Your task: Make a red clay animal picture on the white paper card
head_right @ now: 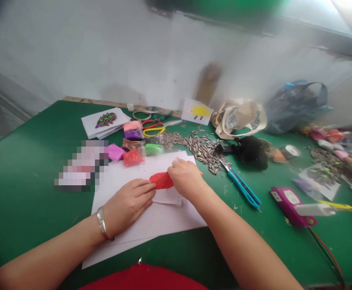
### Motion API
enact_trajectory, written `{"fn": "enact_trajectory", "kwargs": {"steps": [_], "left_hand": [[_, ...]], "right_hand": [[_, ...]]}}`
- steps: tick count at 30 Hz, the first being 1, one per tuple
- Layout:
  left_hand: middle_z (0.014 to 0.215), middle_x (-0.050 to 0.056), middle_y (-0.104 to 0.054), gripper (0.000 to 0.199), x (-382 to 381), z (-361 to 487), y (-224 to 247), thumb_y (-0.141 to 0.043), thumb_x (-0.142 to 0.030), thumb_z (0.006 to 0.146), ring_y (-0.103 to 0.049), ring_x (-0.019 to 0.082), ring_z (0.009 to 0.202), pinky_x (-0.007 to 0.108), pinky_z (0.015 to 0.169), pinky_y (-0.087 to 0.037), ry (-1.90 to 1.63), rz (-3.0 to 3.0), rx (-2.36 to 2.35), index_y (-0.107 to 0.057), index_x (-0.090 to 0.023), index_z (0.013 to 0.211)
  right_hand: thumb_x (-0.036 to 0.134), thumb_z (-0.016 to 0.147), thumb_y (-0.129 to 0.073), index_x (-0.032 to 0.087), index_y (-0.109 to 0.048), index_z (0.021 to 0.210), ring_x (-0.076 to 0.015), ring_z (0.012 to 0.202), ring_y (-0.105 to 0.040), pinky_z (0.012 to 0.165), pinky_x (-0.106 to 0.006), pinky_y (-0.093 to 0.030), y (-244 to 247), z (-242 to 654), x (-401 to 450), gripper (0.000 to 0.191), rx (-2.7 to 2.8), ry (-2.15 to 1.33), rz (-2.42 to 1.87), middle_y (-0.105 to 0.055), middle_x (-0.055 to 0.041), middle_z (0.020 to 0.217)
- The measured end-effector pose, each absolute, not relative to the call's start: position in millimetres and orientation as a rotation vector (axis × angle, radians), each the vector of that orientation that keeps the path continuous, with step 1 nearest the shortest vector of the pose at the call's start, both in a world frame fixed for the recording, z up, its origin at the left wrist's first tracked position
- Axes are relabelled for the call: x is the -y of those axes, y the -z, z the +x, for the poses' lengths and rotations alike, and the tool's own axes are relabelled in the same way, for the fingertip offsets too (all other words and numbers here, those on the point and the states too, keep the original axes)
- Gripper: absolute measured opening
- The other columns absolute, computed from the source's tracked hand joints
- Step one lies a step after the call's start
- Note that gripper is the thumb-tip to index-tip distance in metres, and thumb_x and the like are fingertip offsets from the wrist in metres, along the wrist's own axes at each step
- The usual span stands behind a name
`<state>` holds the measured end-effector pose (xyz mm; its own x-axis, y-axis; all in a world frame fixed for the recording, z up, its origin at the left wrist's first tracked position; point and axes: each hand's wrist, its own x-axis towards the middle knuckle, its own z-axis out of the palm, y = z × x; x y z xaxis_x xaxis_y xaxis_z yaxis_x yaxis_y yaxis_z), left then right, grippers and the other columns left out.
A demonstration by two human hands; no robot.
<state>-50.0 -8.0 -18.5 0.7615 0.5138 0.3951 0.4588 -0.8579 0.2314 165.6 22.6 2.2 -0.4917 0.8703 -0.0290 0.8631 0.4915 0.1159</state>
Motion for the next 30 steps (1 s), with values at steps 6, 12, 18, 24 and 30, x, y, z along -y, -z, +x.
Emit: {"fn": "enact_trajectory", "kwargs": {"steps": [6, 12, 18, 24, 30], "left_hand": [[0.103, 0.010, -0.068, 0.020, 7.8, -49.4, 17.7, -0.049, -0.015, 0.091, -0.059, 0.024, 0.099, 0.043, 0.088, -0.052, -0.687, 2.832, -0.790, -0.064, -0.011, 0.103], [0.103, 0.010, -0.068, 0.020, 8.6, -49.9, 18.1, -0.048, -0.015, 0.092, -0.059, 0.023, 0.099, 0.043, 0.088, -0.053, -0.693, 2.842, -0.792, -0.064, -0.012, 0.104], [0.105, 0.010, -0.068, 0.021, 8.3, -50.5, 19.4, -0.049, -0.014, 0.091, -0.059, 0.024, 0.099, 0.043, 0.088, -0.053, -0.698, 2.851, -0.793, -0.065, -0.011, 0.105], [0.107, 0.011, -0.068, 0.021, 8.8, -50.7, 20.1, -0.050, -0.015, 0.091, -0.059, 0.023, 0.101, 0.044, 0.089, -0.052, -0.699, 2.847, -0.789, -0.064, -0.011, 0.106], [0.108, 0.010, -0.068, 0.022, 8.9, -50.8, 19.9, -0.050, -0.014, 0.091, -0.059, 0.023, 0.103, 0.043, 0.091, -0.051, -0.704, 2.836, -0.789, -0.063, -0.013, 0.108]], "right_hand": [[0.008, 0.086, -0.044, 0.015, -0.064, 0.079, -0.0235, 0.086, -0.057, 0.075, -0.033, -0.042, -5.4, 165.9, -23.6, 0.022, -2.624, -0.106, 1.520, -0.062, -0.0100, 0.081], [0.009, 0.087, -0.044, 0.016, -0.065, 0.081, -0.0224, 0.088, -0.059, 0.078, -0.032, -0.042, -2.6, 167.7, -23.9, 0.023, -2.601, -0.089, 1.599, -0.063, -0.0102, 0.085], [0.011, 0.090, -0.042, 0.017, -0.064, 0.079, -0.0196, 0.095, -0.061, 0.085, -0.028, -0.042, -4.2, 174.5, -13.2, 0.026, -2.656, 0.012, 1.663, -0.063, -0.0076, 0.080], [0.019, 0.096, -0.040, 0.019, -0.064, 0.083, -0.0188, 0.106, -0.058, 0.075, -0.024, -0.042, -8.8, 190.7, 13.7, 0.027, -2.785, 0.315, 1.805, -0.062, -0.0065, 0.085], [0.018, 0.093, -0.046, 0.017, -0.065, 0.079, -0.0147, 0.072, -0.055, 0.064, -0.025, -0.036, 5.2, 190.4, 24.8, 0.024, -2.838, 0.217, 1.633, -0.059, -0.0039, 0.074]]}}
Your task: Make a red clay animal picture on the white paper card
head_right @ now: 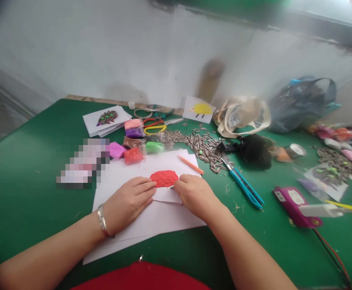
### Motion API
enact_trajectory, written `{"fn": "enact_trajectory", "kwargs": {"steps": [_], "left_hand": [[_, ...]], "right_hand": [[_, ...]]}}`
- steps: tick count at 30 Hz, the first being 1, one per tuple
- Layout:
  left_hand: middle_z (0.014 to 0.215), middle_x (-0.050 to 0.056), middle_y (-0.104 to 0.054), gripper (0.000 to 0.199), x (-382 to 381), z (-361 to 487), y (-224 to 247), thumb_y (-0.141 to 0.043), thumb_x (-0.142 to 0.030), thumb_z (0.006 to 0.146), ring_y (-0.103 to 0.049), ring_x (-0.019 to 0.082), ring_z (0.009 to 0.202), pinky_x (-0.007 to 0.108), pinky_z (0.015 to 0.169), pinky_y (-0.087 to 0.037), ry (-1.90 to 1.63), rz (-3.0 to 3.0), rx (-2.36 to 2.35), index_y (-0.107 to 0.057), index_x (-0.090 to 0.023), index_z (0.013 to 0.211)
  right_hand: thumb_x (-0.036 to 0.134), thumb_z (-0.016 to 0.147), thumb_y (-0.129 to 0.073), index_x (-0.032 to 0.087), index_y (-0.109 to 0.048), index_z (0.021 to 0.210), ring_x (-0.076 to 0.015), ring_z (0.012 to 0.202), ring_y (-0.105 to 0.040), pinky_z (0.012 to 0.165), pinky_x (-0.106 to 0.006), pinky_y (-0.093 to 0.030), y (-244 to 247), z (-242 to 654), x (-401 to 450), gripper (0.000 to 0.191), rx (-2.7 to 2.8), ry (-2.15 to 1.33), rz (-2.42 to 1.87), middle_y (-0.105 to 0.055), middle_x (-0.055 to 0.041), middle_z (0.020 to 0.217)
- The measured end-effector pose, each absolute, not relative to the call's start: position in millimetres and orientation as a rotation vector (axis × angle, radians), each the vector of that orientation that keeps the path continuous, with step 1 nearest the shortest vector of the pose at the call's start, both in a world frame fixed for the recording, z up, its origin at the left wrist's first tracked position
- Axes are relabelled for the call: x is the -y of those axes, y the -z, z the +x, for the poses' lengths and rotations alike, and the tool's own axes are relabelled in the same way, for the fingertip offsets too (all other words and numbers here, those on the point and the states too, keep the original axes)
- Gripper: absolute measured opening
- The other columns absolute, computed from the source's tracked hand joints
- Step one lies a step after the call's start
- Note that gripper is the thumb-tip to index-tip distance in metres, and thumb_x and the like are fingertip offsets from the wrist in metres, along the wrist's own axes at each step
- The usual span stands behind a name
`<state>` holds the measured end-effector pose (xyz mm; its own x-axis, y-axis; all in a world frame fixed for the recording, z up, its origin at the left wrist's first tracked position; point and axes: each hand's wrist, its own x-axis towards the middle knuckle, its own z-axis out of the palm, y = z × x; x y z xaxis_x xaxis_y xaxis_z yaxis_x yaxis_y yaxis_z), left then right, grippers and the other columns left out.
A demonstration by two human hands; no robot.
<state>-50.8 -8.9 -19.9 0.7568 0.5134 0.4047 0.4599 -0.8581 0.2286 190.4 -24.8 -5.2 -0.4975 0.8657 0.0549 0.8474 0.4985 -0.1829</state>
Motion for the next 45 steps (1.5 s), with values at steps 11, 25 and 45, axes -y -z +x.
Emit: {"fn": "enact_trajectory", "kwargs": {"steps": [11, 25, 45], "left_hand": [[0.107, 0.010, -0.068, 0.020, 8.7, -50.2, 19.0, -0.050, -0.015, 0.091, -0.058, 0.023, 0.102, 0.043, 0.090, -0.051, -0.695, 2.832, -0.785, -0.063, -0.012, 0.106], [0.107, 0.010, -0.068, 0.021, 7.9, -49.7, 19.4, -0.051, -0.014, 0.090, -0.059, 0.023, 0.102, 0.043, 0.089, -0.052, -0.717, 2.834, -0.790, -0.063, -0.013, 0.107], [0.107, 0.010, -0.068, 0.021, 7.6, -49.4, 18.9, -0.050, -0.014, 0.090, -0.059, 0.023, 0.103, 0.042, 0.090, -0.051, -0.721, 2.834, -0.784, -0.063, -0.013, 0.107]], "right_hand": [[0.021, 0.095, -0.044, 0.018, -0.066, 0.082, -0.0152, 0.081, -0.060, 0.070, -0.023, -0.040, 6.1, 194.4, 19.8, 0.026, 2.366, -0.218, -1.548, -0.062, -0.0049, 0.080], [0.011, 0.089, -0.043, 0.020, -0.064, 0.107, -0.0180, 0.089, -0.061, 0.077, -0.027, -0.046, 14.2, 192.3, 19.4, 0.029, 2.278, -0.256, -1.526, -0.065, -0.0081, 0.097], [0.009, 0.088, -0.044, 0.017, -0.065, 0.113, -0.0197, 0.091, -0.058, 0.080, -0.030, -0.047, 16.3, 198.0, 34.0, 0.034, 2.495, -0.178, -1.382, -0.064, -0.0108, 0.099]]}}
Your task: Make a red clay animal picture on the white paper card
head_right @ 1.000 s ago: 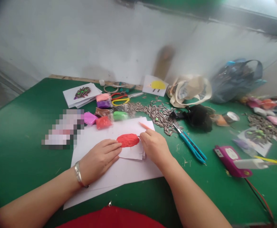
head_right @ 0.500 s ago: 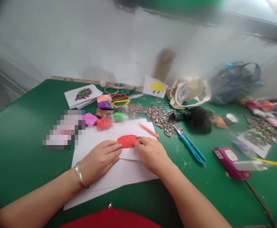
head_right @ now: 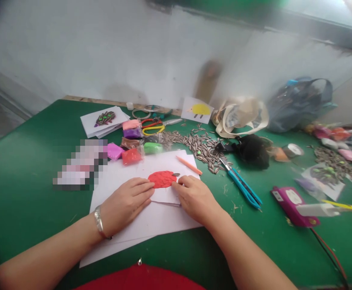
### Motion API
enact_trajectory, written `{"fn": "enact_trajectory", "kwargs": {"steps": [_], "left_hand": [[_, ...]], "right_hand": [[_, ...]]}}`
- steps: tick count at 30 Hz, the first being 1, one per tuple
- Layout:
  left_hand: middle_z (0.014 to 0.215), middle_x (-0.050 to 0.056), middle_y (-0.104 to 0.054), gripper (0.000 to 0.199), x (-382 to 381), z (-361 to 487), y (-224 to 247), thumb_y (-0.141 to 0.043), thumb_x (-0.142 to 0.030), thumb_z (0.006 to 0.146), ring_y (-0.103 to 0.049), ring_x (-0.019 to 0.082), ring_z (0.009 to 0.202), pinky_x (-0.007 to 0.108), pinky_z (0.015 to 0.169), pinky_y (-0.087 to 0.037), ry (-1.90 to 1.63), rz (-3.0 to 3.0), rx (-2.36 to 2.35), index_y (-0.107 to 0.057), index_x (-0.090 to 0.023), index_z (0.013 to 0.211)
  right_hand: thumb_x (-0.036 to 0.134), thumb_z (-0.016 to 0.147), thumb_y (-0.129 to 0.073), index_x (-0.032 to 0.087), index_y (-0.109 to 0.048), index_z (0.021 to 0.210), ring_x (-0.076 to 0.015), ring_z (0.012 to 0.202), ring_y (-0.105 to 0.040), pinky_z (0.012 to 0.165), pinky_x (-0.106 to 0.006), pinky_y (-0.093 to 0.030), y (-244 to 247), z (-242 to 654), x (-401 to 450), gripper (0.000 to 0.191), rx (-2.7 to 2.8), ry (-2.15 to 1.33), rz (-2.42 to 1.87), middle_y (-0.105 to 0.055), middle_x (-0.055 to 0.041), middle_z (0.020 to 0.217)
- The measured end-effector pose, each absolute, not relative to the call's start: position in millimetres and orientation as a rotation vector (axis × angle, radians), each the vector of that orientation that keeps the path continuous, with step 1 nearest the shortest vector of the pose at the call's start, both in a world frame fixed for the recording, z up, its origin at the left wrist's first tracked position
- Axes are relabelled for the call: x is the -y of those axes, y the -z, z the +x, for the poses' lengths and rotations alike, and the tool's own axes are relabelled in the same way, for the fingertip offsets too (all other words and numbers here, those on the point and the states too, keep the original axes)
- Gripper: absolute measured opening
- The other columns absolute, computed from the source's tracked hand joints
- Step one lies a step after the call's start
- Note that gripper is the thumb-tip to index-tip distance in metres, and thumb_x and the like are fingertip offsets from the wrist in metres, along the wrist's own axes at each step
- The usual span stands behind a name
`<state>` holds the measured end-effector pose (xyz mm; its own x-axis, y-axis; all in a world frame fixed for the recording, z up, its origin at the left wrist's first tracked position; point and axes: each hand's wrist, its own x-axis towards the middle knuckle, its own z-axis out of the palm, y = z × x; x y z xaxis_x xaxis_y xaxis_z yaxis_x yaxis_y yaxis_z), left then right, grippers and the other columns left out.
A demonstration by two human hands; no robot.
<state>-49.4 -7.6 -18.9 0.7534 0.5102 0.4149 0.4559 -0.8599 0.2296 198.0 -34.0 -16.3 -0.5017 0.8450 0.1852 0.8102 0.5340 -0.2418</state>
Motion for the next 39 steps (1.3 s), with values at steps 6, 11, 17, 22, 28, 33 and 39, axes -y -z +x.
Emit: {"fn": "enact_trajectory", "kwargs": {"steps": [6, 11, 17, 22, 28, 33, 39], "left_hand": [[0.108, 0.009, -0.068, 0.021, 7.6, -50.5, 19.9, -0.050, -0.014, 0.091, -0.058, 0.023, 0.103, 0.043, 0.091, -0.051, -0.707, 2.838, -0.782, -0.063, -0.012, 0.108], [0.108, 0.010, -0.068, 0.021, 7.9, -50.2, 19.7, -0.051, -0.014, 0.090, -0.058, 0.023, 0.103, 0.043, 0.091, -0.051, -0.708, 2.837, -0.782, -0.063, -0.012, 0.108], [0.109, 0.009, -0.068, 0.021, 7.8, -50.4, 20.0, -0.051, -0.014, 0.090, -0.058, 0.023, 0.103, 0.043, 0.091, -0.051, -0.699, 2.837, -0.778, -0.063, -0.013, 0.108], [0.109, 0.010, -0.068, 0.021, 8.2, -50.5, 19.2, -0.051, -0.014, 0.090, -0.058, 0.023, 0.104, 0.043, 0.090, -0.051, -0.704, 2.839, -0.781, -0.063, -0.013, 0.108], [0.108, 0.010, -0.068, 0.021, 8.1, -49.5, 19.6, -0.052, -0.014, 0.089, -0.058, 0.023, 0.103, 0.042, 0.091, -0.051, -0.706, 2.835, -0.796, -0.063, -0.012, 0.107], [0.108, 0.010, -0.068, 0.021, 7.6, -50.1, 20.4, -0.053, -0.015, 0.089, -0.058, 0.023, 0.103, 0.043, 0.090, -0.051, -0.711, 2.845, -0.787, -0.063, -0.012, 0.108], [0.109, 0.010, -0.068, 0.021, 7.4, -50.5, 20.8, -0.053, -0.014, 0.089, -0.058, 0.024, 0.103, 0.043, 0.091, -0.051, -0.693, 2.852, -0.783, -0.064, -0.011, 0.107]], "right_hand": [[0.009, 0.088, -0.044, 0.018, -0.067, 0.108, -0.0188, 0.090, -0.057, 0.081, -0.030, -0.047, 16.1, 199.7, 32.6, 0.032, 2.479, -0.256, -1.397, -0.064, -0.0094, 0.098], [0.009, 0.087, -0.044, 0.017, -0.063, 0.117, -0.0192, 0.094, -0.059, 0.083, -0.031, -0.049, 18.7, 202.3, 31.1, 0.036, 2.401, -0.340, -1.412, -0.064, -0.0101, 0.101], [0.010, 0.087, -0.045, 0.018, -0.067, 0.110, -0.0200, 0.094, -0.060, 0.084, -0.032, -0.049, 19.6, 200.8, 30.1, 0.032, 2.401, -0.345, -1.418, -0.064, -0.0099, 0.099], [0.008, 0.087, -0.045, 0.019, -0.068, 0.108, -0.0167, 0.085, -0.060, 0.077, -0.028, -0.049, 18.6, 204.4, 31.0, 0.033, 2.259, -0.455, -1.373, -0.065, -0.0078, 0.094], [0.010, 0.085, -0.049, 0.021, -0.072, 0.099, -0.0190, 0.086, -0.059, 0.077, -0.030, -0.048, 17.0, 201.4, 30.2, 0.029, 2.365, -0.434, -1.351, -0.065, -0.0073, 0.091], [0.009, 0.084, -0.049, 0.022, -0.072, 0.099, -0.0181, 0.083, -0.062, 0.077, -0.030, -0.050, 20.8, 202.3, 29.2, 0.031, 2.258, -0.514, -1.371, -0.066, -0.0063, 0.091], [0.013, 0.087, -0.048, 0.021, -0.069, 0.103, -0.0186, 0.089, -0.064, 0.081, -0.031, -0.050, 22.9, 201.6, 18.8, 0.027, 2.020, -0.453, -1.470, -0.068, -0.0069, 0.096]]}}
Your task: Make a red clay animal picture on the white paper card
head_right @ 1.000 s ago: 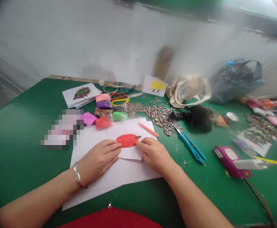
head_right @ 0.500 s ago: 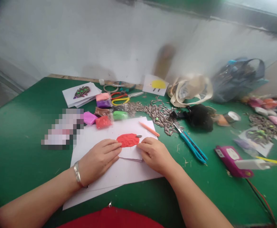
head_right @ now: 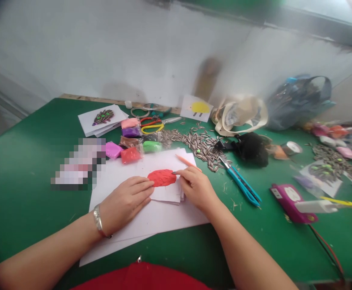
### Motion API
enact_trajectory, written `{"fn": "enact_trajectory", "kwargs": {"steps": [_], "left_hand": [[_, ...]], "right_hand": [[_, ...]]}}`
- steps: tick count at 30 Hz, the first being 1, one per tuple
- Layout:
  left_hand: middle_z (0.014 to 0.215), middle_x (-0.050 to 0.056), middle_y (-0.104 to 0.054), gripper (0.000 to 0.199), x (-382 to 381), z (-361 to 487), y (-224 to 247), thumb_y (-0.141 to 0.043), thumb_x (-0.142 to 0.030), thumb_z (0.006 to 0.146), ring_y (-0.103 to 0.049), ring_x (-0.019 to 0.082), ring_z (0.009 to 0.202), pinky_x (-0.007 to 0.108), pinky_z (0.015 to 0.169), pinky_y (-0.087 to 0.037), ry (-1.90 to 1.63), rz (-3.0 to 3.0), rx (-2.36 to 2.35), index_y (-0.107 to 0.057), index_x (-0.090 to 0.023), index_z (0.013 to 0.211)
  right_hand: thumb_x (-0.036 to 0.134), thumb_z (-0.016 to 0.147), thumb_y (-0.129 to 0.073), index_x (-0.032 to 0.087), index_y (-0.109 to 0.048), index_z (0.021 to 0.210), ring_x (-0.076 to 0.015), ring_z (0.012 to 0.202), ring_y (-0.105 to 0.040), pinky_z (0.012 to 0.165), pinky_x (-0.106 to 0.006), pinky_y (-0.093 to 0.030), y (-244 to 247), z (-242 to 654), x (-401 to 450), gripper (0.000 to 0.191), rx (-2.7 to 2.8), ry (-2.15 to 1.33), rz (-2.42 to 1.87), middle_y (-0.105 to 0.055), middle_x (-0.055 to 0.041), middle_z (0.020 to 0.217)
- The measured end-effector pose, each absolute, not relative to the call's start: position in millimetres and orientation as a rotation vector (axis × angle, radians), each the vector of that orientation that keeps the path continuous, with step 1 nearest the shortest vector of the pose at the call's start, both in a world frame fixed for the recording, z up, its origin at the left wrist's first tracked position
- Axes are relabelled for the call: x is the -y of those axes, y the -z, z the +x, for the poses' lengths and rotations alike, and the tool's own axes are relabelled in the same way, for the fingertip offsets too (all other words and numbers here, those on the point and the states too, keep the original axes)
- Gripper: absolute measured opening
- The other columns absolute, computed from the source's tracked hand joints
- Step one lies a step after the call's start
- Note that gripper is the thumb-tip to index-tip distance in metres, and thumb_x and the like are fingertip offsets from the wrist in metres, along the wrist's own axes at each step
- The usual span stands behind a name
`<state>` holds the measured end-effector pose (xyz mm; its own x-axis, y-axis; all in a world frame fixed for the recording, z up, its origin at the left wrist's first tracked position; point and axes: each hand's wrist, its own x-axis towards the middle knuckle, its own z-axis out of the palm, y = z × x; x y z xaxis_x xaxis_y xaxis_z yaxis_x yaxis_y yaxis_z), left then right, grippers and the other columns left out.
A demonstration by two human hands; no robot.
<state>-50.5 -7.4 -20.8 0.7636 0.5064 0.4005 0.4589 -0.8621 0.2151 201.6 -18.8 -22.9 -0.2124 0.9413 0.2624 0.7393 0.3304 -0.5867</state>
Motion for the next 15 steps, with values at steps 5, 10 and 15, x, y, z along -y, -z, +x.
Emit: {"fn": "enact_trajectory", "kwargs": {"steps": [5, 10, 15], "left_hand": [[0.108, 0.010, -0.068, 0.020, 7.3, -51.3, 21.2, -0.053, -0.015, 0.090, -0.058, 0.023, 0.102, 0.043, 0.091, -0.051, -0.692, 2.853, -0.776, -0.064, -0.011, 0.107], [0.107, 0.009, -0.068, 0.018, 6.8, -52.4, 21.6, -0.053, -0.015, 0.090, -0.058, 0.023, 0.103, 0.042, 0.092, -0.051, -0.696, 2.845, -0.763, -0.064, -0.012, 0.104], [0.104, 0.009, -0.068, 0.017, 5.9, -51.9, 19.4, -0.050, -0.014, 0.091, -0.059, 0.022, 0.101, 0.041, 0.090, -0.051, -0.722, 2.847, -0.745, -0.064, -0.013, 0.102]], "right_hand": [[0.015, 0.091, -0.043, 0.022, -0.066, 0.096, -0.0220, 0.111, -0.058, 0.087, -0.035, -0.047, 24.1, 191.3, 4.3, 0.024, 2.142, -0.344, -1.604, -0.064, -0.0097, 0.116], [0.016, 0.089, -0.047, 0.021, -0.062, 0.086, -0.0225, 0.109, -0.058, 0.083, -0.035, -0.047, 21.8, 192.3, 1.5, 0.016, 2.142, -0.394, -1.600, -0.063, -0.0095, 0.108], [0.014, 0.089, -0.049, 0.020, -0.060, 0.086, -0.0193, 0.093, -0.059, 0.077, -0.030, -0.046, 15.8, 202.2, 11.4, 0.014, 2.259, -0.529, -1.444, -0.061, -0.0061, 0.092]]}}
